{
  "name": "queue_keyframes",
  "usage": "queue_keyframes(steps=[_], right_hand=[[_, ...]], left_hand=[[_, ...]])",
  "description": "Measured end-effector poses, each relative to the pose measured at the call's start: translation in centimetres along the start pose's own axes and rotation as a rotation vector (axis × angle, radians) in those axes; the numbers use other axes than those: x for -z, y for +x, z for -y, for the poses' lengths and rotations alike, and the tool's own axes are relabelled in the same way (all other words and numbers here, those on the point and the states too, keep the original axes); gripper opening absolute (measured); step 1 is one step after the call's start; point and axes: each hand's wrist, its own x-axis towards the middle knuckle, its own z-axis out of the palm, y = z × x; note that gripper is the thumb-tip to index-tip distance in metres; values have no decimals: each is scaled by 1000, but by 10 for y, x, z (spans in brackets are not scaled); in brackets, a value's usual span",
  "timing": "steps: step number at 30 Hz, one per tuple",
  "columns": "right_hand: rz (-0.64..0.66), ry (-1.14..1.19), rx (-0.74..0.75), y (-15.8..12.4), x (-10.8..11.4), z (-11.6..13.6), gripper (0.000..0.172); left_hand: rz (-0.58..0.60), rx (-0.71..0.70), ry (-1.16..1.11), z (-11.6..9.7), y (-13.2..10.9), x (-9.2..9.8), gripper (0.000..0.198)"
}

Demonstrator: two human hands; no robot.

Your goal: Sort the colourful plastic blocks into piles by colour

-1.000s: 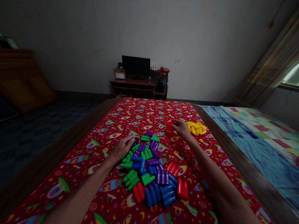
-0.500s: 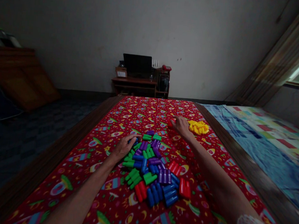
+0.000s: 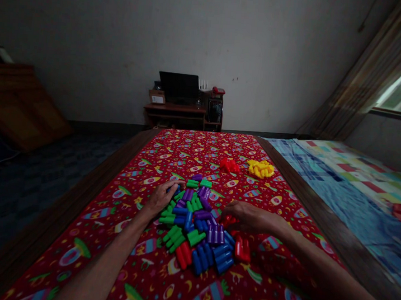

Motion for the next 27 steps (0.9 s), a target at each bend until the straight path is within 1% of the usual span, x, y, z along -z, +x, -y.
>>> queue_keyframes(steps=[3, 4, 6, 7, 8, 11, 12, 13, 14, 15, 18, 20, 23, 25, 26, 27], right_hand=[[-22, 74, -60, 7, 6, -14, 25], [-51, 102, -70, 10, 11, -22, 25], [-175, 134, -101, 19, 24, -44, 26], [-272, 125, -138, 24, 32, -56, 25], [-397, 92, -192, 30, 40, -70, 24], [-843, -119, -392, 49, 61, -110, 23], [-956, -191, -444, 56, 65, -121, 24], [-1027, -250, -489, 63, 67, -131, 26], [-1047, -294, -527, 70, 68, -138, 28], [-1027, -319, -557, 75, 67, -144, 30], [-885, -320, -589, 87, 59, -150, 30], [-838, -304, -575, 89, 54, -147, 27], [-872, -274, -551, 83, 51, -135, 32], [-901, -240, -504, 75, 53, -121, 36], [-888, -214, -469, 69, 54, -112, 36], [-843, -180, -431, 63, 55, -102, 35]], left_hand=[[3, 0, -2, 1, 1, 0, 45], [5, 3, -2, 1, 1, 0, 46], [14, 12, 1, 1, 1, 0, 46], [16, 17, 5, 1, 1, 0, 46], [15, 21, 8, 0, 1, 1, 46], [15, 22, 6, 0, 0, 1, 45], [15, 20, 4, 0, 0, 1, 44], [12, 17, 2, 0, 0, 1, 44], [9, 15, 2, -1, 0, 1, 43], [6, 12, 5, -1, 0, 1, 43], [2, 9, 15, -1, -1, 1, 42], [10, 13, 13, -2, -1, 2, 42], [12, 22, -2, -4, -1, 1, 42], [10, 27, -8, -5, -1, 1, 43], [7, 28, -9, -5, -1, 1, 43], [6, 30, -8, -6, -1, 1, 43]])
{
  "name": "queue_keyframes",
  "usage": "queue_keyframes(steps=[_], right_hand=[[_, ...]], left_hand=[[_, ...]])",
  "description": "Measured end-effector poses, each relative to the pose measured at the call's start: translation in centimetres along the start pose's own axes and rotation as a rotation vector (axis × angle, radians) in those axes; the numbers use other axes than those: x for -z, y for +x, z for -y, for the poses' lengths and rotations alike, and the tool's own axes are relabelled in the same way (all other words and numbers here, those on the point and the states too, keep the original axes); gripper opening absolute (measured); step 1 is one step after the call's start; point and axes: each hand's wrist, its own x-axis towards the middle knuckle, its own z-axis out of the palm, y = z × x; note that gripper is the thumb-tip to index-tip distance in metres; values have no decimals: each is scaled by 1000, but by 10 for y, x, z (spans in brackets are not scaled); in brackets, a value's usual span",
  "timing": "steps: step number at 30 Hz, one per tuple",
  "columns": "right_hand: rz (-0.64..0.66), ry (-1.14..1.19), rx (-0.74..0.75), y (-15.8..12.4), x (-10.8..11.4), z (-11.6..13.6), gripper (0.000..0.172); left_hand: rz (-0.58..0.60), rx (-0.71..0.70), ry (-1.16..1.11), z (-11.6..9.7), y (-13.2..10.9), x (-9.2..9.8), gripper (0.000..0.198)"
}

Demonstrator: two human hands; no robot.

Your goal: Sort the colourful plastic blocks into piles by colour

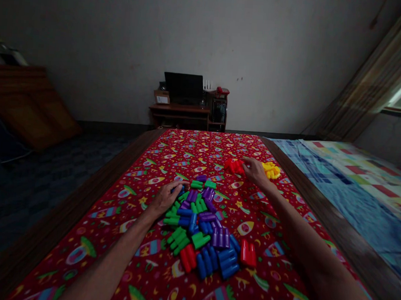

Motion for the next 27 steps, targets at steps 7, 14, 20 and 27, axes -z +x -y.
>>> queue_keyframes(steps=[7, 14, 20, 27], right_hand=[[795, 181, 322, -98, 67, 52, 33], [564, 104, 435, -202, 60, 45, 54], [296, 110, 410, -138, 38, 12, 52], [25, -12, 336, -27, -6, -15, 50]], left_hand=[[5, -8, 19, -2, 0, 1, 43], [-7, -34, 10, 3, 2, -2, 45], [7, -28, 10, 0, 1, 0, 43], [-3, -28, 15, 4, 1, 0, 42]])
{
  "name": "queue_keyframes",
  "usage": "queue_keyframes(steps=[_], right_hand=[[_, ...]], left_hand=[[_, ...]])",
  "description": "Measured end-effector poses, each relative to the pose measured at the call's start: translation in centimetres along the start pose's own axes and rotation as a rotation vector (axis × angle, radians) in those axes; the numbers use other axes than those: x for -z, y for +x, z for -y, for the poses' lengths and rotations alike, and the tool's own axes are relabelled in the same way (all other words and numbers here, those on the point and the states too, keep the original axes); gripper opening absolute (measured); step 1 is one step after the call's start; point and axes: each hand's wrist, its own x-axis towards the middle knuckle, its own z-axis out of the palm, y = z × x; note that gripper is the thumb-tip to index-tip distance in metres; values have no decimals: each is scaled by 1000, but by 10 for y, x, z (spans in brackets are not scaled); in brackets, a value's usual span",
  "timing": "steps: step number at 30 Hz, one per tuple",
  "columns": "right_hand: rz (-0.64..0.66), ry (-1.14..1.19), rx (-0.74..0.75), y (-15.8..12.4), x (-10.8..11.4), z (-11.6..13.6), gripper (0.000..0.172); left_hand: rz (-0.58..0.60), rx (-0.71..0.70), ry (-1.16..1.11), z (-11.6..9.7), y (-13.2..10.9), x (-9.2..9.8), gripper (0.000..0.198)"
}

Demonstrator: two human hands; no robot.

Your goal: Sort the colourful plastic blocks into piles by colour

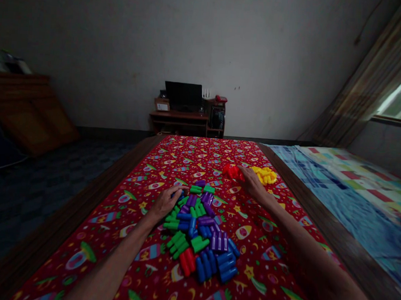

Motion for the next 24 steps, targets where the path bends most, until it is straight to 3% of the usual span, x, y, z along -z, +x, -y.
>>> queue_keyframes(steps=[4, 8, 10, 13, 16, 19, 21, 24], right_hand=[[34, -54, -114, 12, -21, -16, 49], [-7, -60, -116, 7, -15, -4, 46], [-4, -55, -97, 5, -4, 17, 40], [113, 19, -11, -1, 13, 68, 28], [369, 166, 275, -15, 19, 132, 23], [444, 135, 595, -35, 12, 185, 18], [419, 36, 681, -48, 6, 206, 14], [408, -61, 703, -60, 2, 217, 11]], left_hand=[[4, -4, -8, 0, -1, -1, 42], [4, -6, -5, 0, 0, -1, 43], [4, 4, -2, -1, 0, -1, 43], [5, 33, 11, -3, -1, -1, 43], [9, 44, 6, -4, -2, -1, 44], [2, 34, 7, -4, -2, -1, 44], [0, 25, 11, -3, -2, -2, 44], [5, 13, 13, 1, 0, -2, 44]])
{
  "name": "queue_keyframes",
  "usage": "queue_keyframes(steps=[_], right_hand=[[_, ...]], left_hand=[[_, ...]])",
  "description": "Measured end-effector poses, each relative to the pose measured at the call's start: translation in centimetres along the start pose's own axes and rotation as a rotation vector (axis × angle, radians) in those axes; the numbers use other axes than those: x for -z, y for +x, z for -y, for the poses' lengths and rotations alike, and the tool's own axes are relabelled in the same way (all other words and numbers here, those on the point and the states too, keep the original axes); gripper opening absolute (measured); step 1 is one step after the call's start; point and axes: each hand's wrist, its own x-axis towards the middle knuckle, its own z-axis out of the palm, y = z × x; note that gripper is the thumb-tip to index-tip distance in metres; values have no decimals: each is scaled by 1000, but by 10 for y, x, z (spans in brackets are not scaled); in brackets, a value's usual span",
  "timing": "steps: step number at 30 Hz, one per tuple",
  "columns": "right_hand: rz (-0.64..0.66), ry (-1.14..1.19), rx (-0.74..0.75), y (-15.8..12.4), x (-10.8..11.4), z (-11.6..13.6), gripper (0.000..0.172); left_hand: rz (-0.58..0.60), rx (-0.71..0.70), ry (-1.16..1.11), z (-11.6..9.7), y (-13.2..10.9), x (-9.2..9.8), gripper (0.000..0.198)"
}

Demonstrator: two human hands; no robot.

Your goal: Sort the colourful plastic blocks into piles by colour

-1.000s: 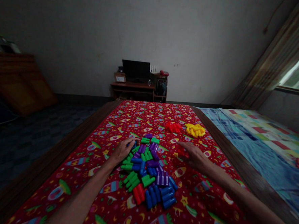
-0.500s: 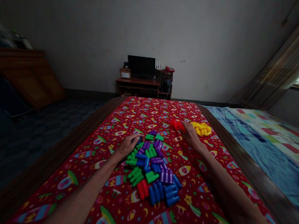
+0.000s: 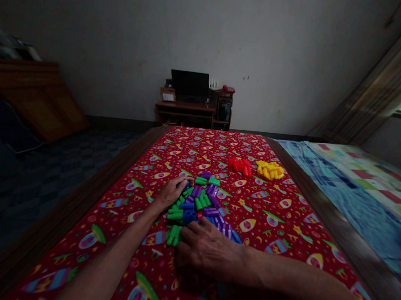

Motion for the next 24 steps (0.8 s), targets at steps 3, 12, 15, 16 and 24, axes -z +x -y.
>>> queue_keyframes(steps=[3, 12, 15, 16, 24], right_hand=[[35, -12, 22, -4, 2, 4, 15], [12, 333, 75, -6, 9, -15, 22], [-139, 633, -62, -6, 15, -40, 32], [-212, 724, -144, -6, 16, -50, 35], [-499, 1376, -457, -16, 8, -102, 46]], left_hand=[[-2, -4, 0, 2, 1, 0, 44], [-1, -1, -29, -2, -1, 1, 42], [5, -3, -29, -3, -1, 1, 44], [5, -6, -26, -3, 0, 0, 44], [18, -3, 22, 1, 1, 1, 45]])
